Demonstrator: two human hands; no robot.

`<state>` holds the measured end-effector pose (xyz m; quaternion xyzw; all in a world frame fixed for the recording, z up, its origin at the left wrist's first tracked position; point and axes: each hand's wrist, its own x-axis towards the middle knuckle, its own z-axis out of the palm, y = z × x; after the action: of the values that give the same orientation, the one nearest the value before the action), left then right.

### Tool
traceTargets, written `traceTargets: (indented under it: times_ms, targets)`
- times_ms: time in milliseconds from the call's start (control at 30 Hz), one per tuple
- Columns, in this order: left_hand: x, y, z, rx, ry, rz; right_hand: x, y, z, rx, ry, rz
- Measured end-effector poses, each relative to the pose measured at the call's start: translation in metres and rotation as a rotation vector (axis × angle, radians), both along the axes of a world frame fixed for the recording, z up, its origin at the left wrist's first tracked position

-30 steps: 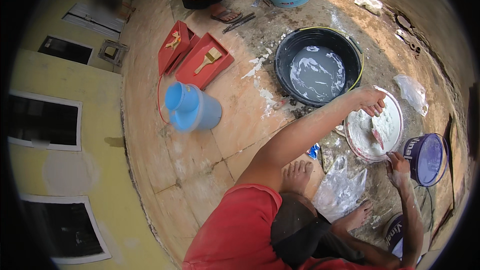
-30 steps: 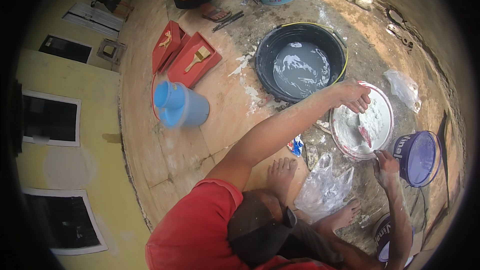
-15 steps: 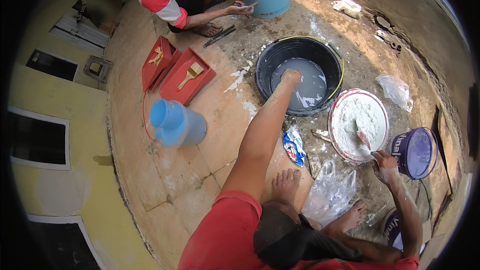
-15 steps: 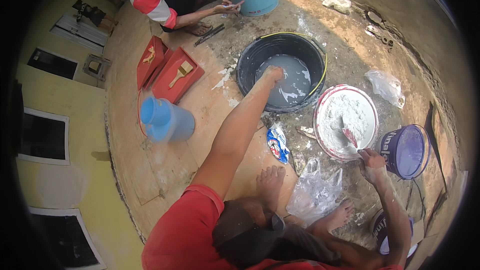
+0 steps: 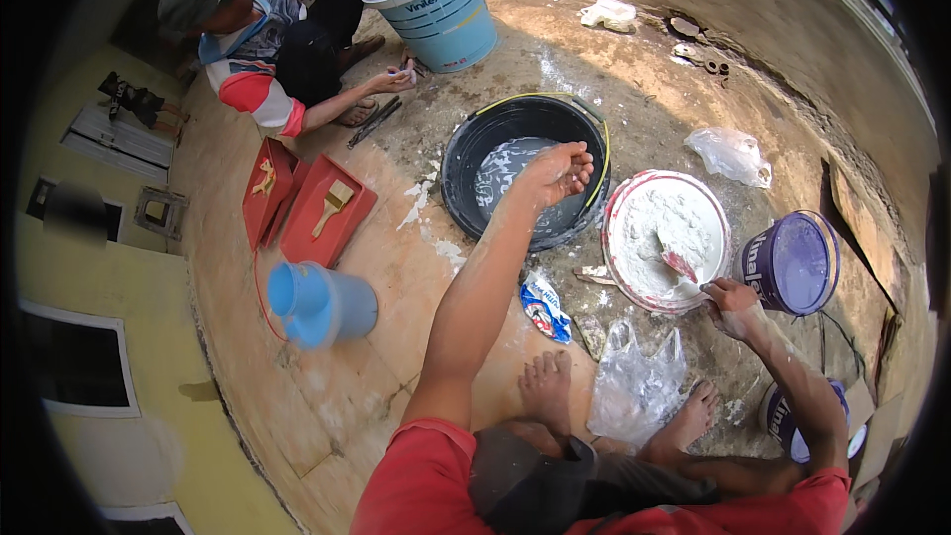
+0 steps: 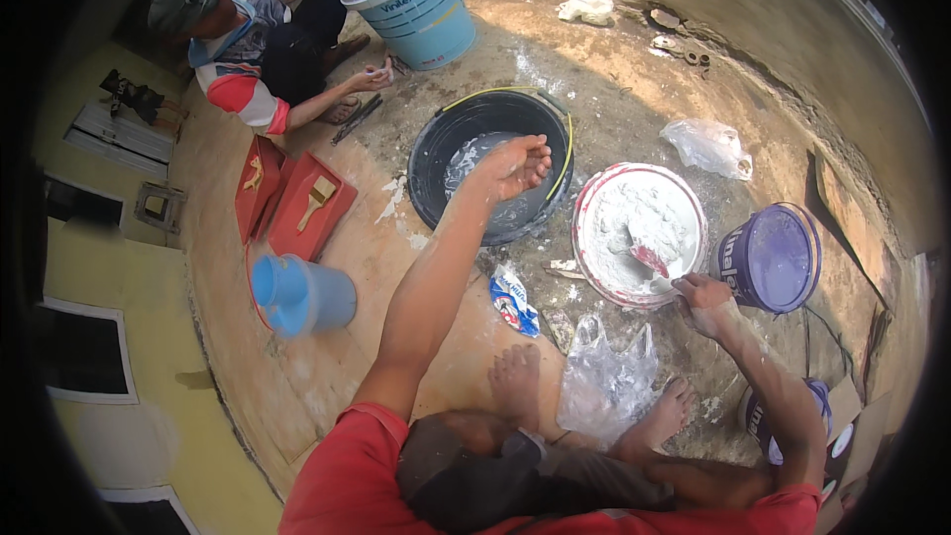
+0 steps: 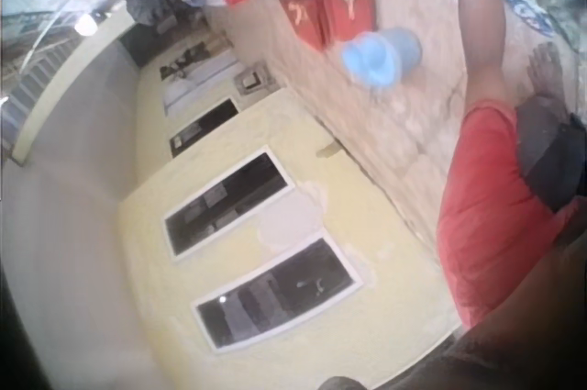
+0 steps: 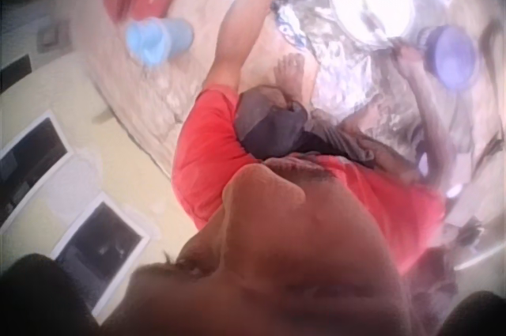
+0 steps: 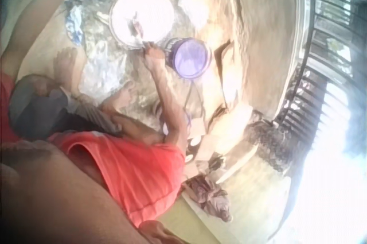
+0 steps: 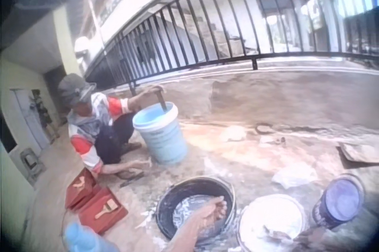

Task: The person sits on the floor and mixes a white substance in a bucket using a trowel. They add water from a black bucket and a powder from a small packet, then scrape the sides of the bucket to combine the ingredients.

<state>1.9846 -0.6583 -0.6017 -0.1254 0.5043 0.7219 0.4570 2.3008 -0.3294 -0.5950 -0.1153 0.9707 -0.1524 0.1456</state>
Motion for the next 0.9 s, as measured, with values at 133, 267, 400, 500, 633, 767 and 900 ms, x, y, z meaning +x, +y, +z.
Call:
traceTargets:
  times_ms: [133,267,400,500,633,767,900]
  targets:
    - [0.037,0.056,0.009,-0.015,0.066,-0.208,0.003,0.011,-0.014,0.025,0.02,0.039]
    - [0.077,0.088,-0.04,-0.068,0.006,-0.347,-0.007,-0.001,-0.018,0.041,-0.007,0.076]
    - [0.081,0.096,-0.089,-0.162,0.027,-0.256,-0.007,-0.006,-0.011,0.031,0.017,0.085]
    - [0.07,0.086,-0.055,-0.091,0.069,-0.269,0.01,0.009,-0.017,0.019,0.003,0.022]
    - [0.023,0.022,0.034,-0.039,0.148,-0.212,0.025,0.021,-0.02,0.053,-0.055,-0.006]
    - [-0.028,-0.059,-0.016,-0.346,0.213,0.113,0.024,0.027,-0.037,0.079,-0.032,0.02]
    - [-0.055,-0.137,-0.103,-0.66,0.189,0.072,0.006,0.01,-0.035,0.062,-0.02,0.082]
